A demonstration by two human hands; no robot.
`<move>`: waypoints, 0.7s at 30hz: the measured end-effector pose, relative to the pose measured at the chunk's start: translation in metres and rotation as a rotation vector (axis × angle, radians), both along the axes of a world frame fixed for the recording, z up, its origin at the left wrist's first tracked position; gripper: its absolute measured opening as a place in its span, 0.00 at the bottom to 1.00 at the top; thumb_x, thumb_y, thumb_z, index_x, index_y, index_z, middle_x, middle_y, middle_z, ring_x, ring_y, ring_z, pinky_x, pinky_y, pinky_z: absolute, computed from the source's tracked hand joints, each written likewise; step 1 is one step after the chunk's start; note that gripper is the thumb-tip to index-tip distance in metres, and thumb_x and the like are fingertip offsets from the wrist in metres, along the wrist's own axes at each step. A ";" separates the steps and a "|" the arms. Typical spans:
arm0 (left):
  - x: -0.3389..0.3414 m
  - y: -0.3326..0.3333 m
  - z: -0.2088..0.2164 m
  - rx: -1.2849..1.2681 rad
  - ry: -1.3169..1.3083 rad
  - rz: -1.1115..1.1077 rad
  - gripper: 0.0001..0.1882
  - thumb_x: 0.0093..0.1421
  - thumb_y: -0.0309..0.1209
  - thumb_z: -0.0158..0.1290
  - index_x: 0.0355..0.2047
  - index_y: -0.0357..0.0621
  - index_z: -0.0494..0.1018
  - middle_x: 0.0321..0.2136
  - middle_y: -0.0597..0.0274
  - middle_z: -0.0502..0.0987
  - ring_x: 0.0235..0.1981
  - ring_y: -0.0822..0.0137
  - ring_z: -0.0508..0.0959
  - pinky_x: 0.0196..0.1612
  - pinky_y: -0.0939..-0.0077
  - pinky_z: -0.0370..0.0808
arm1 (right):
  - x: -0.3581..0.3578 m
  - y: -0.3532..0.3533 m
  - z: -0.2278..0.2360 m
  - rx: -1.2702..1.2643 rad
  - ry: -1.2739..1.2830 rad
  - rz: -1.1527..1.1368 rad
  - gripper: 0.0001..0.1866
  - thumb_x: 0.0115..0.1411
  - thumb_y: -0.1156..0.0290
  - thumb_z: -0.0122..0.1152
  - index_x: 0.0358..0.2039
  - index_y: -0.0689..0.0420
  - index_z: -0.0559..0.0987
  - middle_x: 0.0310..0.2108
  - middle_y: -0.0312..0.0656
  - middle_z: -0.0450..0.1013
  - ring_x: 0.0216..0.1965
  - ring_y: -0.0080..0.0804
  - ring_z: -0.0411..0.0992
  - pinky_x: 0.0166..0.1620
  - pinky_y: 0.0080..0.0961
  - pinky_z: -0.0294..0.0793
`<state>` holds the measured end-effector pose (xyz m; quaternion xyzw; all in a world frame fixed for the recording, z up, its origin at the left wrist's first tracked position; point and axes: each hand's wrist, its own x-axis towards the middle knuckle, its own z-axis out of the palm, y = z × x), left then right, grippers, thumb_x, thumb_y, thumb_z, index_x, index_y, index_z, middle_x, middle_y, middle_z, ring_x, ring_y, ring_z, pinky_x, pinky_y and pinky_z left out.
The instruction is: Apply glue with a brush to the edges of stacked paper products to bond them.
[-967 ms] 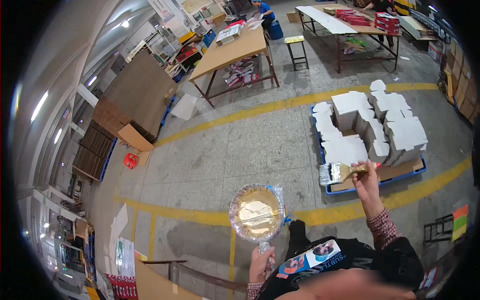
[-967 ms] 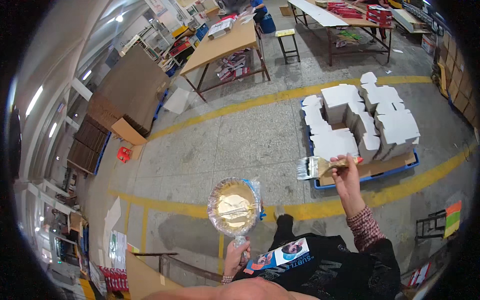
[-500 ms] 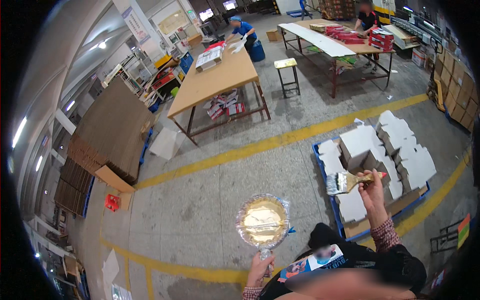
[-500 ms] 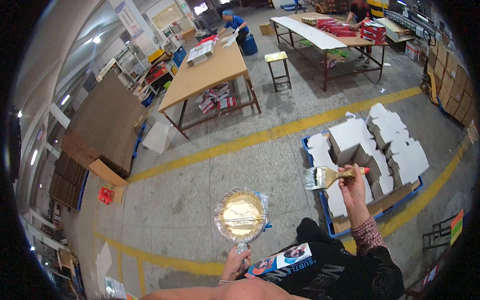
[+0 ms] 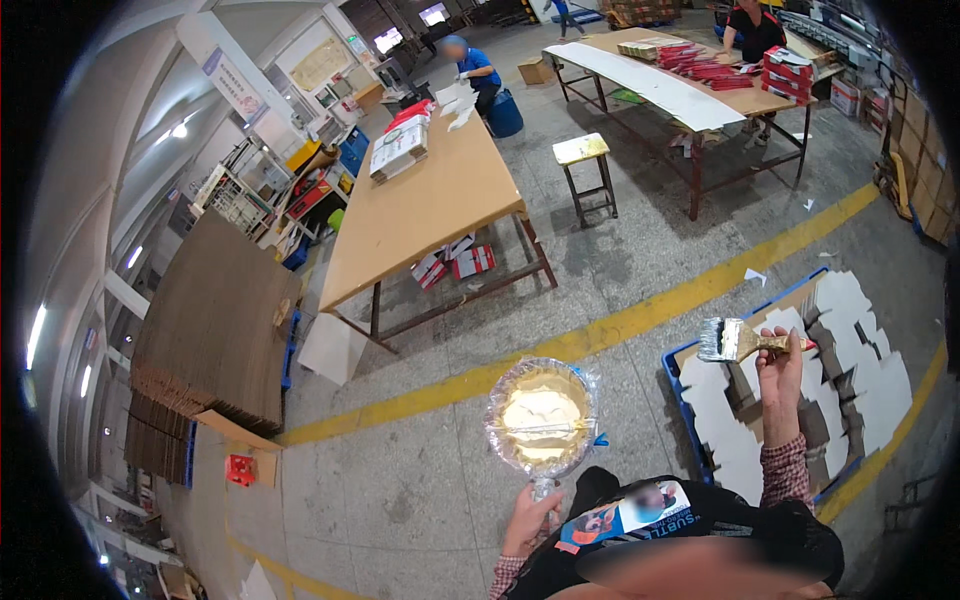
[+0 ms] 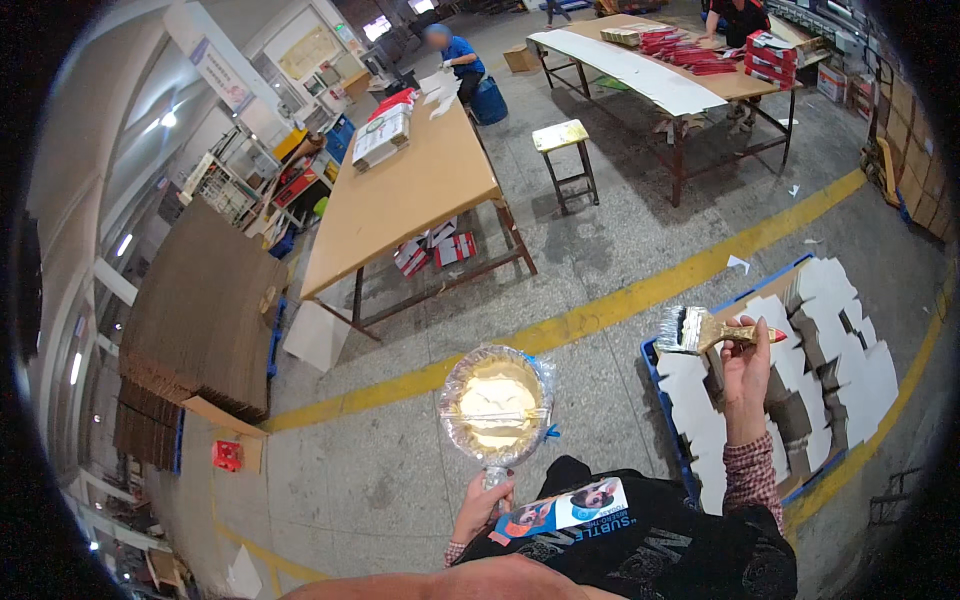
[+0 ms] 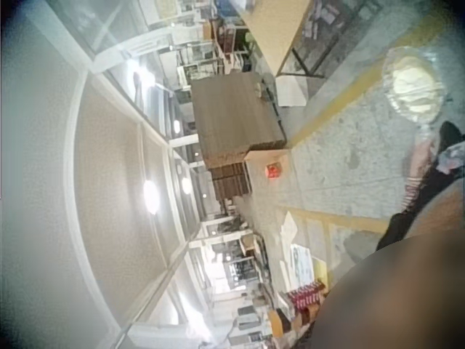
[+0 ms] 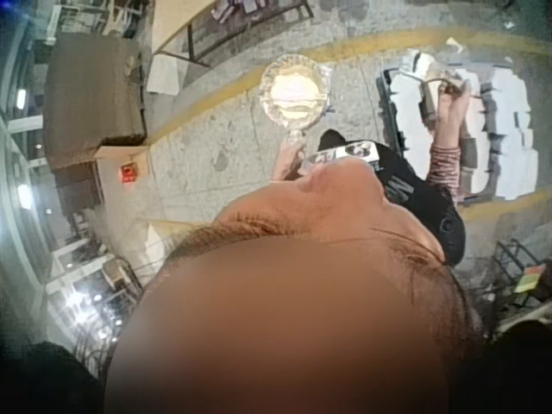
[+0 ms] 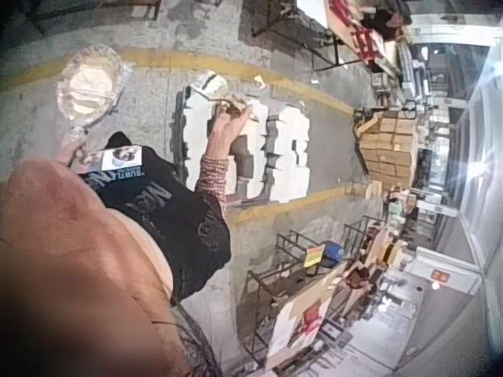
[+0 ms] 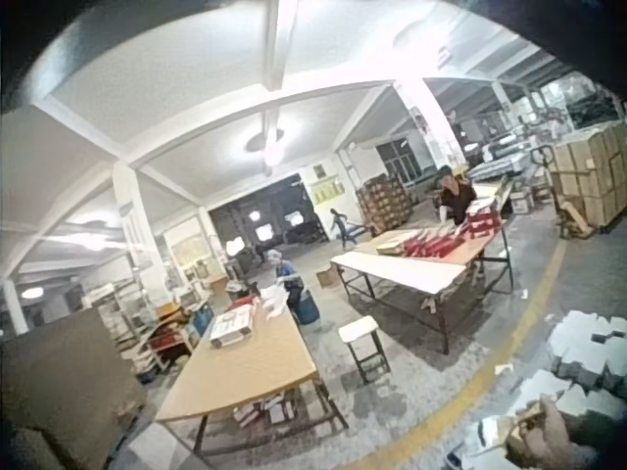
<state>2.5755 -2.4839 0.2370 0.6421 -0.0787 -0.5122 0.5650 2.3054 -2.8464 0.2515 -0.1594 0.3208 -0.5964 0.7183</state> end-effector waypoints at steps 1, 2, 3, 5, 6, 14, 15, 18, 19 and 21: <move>0.015 -0.019 -0.004 0.002 0.009 -0.003 0.13 0.55 0.31 0.58 0.38 0.43 0.68 0.19 0.68 0.72 0.14 0.76 0.71 0.15 0.83 0.65 | 0.012 -0.017 0.004 -0.004 -0.028 -0.013 0.16 0.63 0.54 0.52 0.39 0.55 0.73 0.38 0.42 0.73 0.26 0.24 0.69 0.29 0.15 0.71; 0.034 -0.037 -0.009 0.019 0.011 -0.012 0.13 0.55 0.31 0.58 0.38 0.43 0.68 0.19 0.68 0.72 0.14 0.76 0.71 0.15 0.83 0.65 | 0.027 -0.032 0.004 -0.005 -0.059 -0.027 0.17 0.64 0.54 0.51 0.38 0.55 0.73 0.38 0.43 0.73 0.26 0.24 0.69 0.29 0.16 0.71; 0.053 -0.057 -0.013 0.036 0.013 -0.023 0.13 0.55 0.31 0.58 0.38 0.43 0.68 0.19 0.68 0.72 0.14 0.76 0.71 0.15 0.83 0.65 | 0.037 -0.055 -0.005 -0.023 -0.094 -0.051 0.17 0.64 0.55 0.51 0.39 0.56 0.74 0.38 0.44 0.73 0.26 0.25 0.69 0.29 0.17 0.71; 0.091 -0.106 -0.018 0.025 0.005 -0.061 0.13 0.55 0.31 0.58 0.37 0.43 0.68 0.19 0.68 0.72 0.14 0.76 0.71 0.15 0.83 0.66 | 0.060 -0.095 -0.007 -0.060 -0.114 -0.116 0.17 0.64 0.55 0.50 0.39 0.57 0.74 0.38 0.44 0.73 0.26 0.26 0.69 0.29 0.17 0.71; 0.108 -0.127 -0.021 0.011 -0.002 -0.089 0.12 0.55 0.30 0.58 0.37 0.43 0.68 0.19 0.68 0.72 0.14 0.76 0.71 0.16 0.83 0.66 | 0.069 -0.111 -0.007 -0.101 -0.133 -0.170 0.17 0.64 0.56 0.50 0.40 0.58 0.74 0.39 0.45 0.73 0.26 0.26 0.69 0.29 0.17 0.71; 0.245 -0.346 -0.034 -0.055 -0.072 -0.390 0.14 0.56 0.32 0.56 0.39 0.40 0.68 0.20 0.67 0.72 0.17 0.77 0.71 0.18 0.83 0.66 | 0.118 -0.243 0.017 -0.165 -0.009 -0.428 0.18 0.65 0.56 0.48 0.40 0.59 0.74 0.40 0.46 0.74 0.25 0.26 0.69 0.28 0.18 0.70; 0.259 -0.374 -0.031 -0.049 -0.071 -0.430 0.14 0.56 0.32 0.56 0.39 0.40 0.68 0.20 0.67 0.72 0.16 0.77 0.71 0.17 0.83 0.66 | 0.129 -0.254 0.027 -0.155 0.010 -0.511 0.18 0.65 0.56 0.47 0.39 0.58 0.75 0.38 0.44 0.75 0.25 0.25 0.69 0.26 0.17 0.70; 0.296 -0.471 -0.023 -0.035 -0.066 -0.569 0.16 0.55 0.33 0.56 0.40 0.39 0.67 0.19 0.68 0.71 0.15 0.77 0.70 0.16 0.83 0.65 | 0.125 -0.293 0.015 -0.229 0.017 -0.535 0.17 0.65 0.55 0.48 0.40 0.57 0.75 0.38 0.44 0.75 0.24 0.25 0.69 0.25 0.16 0.69; 0.304 -0.504 -0.015 -0.029 -0.050 -0.581 0.15 0.55 0.32 0.57 0.39 0.41 0.67 0.20 0.67 0.72 0.14 0.78 0.70 0.15 0.84 0.64 | 0.125 -0.309 0.005 -0.240 0.026 -0.564 0.17 0.65 0.55 0.48 0.40 0.57 0.75 0.37 0.44 0.75 0.24 0.25 0.69 0.24 0.16 0.69; 0.308 -0.563 -0.021 -0.014 -0.050 -0.636 0.15 0.55 0.32 0.57 0.39 0.41 0.67 0.20 0.67 0.72 0.14 0.78 0.70 0.15 0.84 0.63 | 0.114 -0.341 -0.015 -0.197 0.043 -0.617 0.18 0.65 0.55 0.48 0.40 0.57 0.75 0.37 0.44 0.75 0.24 0.25 0.69 0.24 0.16 0.69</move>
